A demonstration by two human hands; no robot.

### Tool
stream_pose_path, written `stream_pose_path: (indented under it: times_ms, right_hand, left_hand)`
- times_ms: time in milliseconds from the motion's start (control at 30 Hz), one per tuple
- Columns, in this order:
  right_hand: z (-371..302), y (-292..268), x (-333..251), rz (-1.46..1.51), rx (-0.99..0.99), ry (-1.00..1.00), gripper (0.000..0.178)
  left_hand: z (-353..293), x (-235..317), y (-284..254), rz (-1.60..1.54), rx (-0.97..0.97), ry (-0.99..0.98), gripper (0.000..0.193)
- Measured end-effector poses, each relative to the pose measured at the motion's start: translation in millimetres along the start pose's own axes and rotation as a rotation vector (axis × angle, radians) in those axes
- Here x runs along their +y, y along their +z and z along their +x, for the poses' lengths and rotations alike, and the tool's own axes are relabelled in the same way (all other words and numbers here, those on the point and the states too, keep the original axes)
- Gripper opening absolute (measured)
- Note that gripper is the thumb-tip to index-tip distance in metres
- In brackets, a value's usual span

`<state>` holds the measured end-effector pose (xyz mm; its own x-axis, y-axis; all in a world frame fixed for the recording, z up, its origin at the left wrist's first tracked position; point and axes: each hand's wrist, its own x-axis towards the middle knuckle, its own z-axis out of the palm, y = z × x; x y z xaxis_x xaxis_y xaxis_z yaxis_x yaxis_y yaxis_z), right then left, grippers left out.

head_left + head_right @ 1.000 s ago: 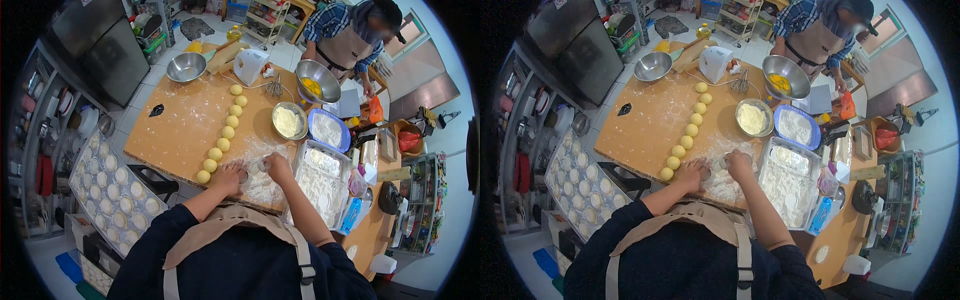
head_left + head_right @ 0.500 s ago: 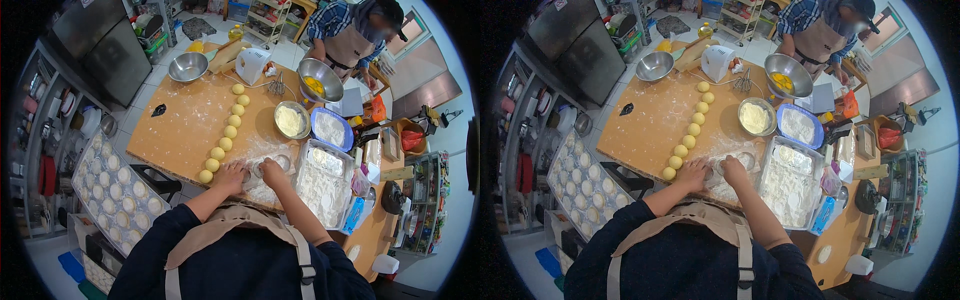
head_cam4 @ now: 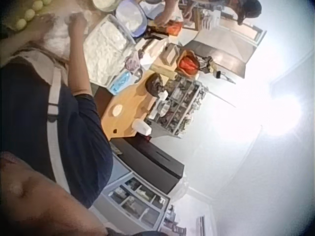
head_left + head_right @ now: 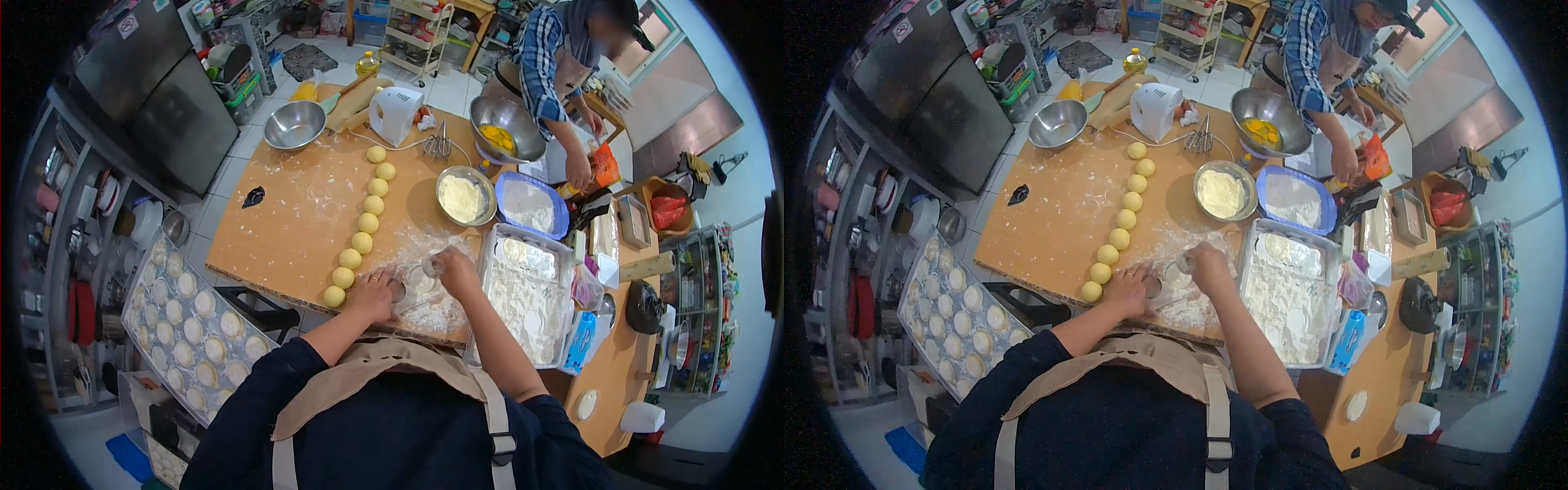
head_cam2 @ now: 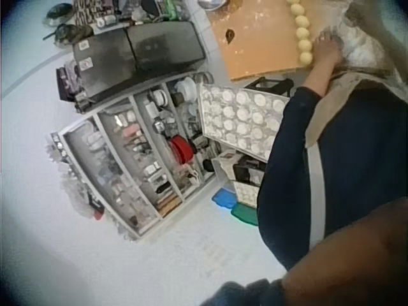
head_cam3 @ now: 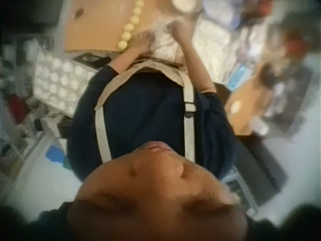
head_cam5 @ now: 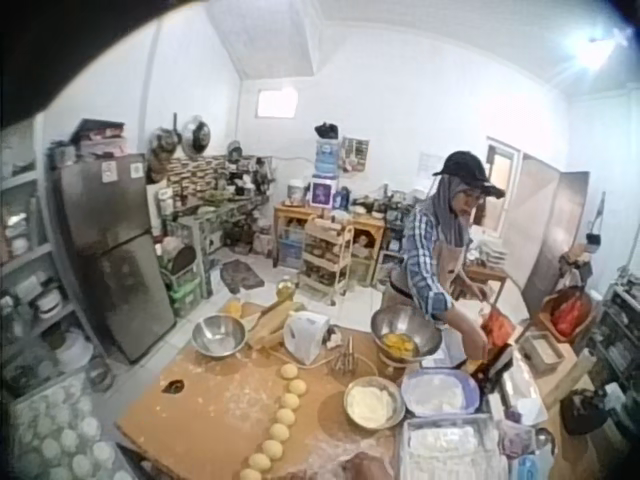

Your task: The person prepares dough for doughnuts by shaping portions of dough into rounds, dipping them in flour, and placing them onto a large baking sheet. The person also handles eggs and a circular cutter while working at a table with other people.

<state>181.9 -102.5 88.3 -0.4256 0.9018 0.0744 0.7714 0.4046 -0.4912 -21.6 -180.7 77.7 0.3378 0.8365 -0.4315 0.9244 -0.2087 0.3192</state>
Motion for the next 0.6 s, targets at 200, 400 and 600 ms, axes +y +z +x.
stream_pose_path:
  times_ms: [200, 400, 600]
  right_hand:
    - [-9.9, 19.0, 7.5, -0.071, -0.197, -0.065, 0.026]
    - [-10.8, 28.2, -6.2, -0.054, -0.266, -0.019, 0.022]
    - [-13.1, 37.8, -10.0, -0.159, -0.231, -0.062, 0.011]
  left_hand:
    - [9.4, -4.5, 21.0, 0.012, 0.055, -0.002, 0.108]
    - [12.3, -9.6, 32.7, 0.019, 0.112, 0.001, 0.112]
    - [8.1, -5.6, 23.5, 0.025, 0.092, 0.009, 0.114]
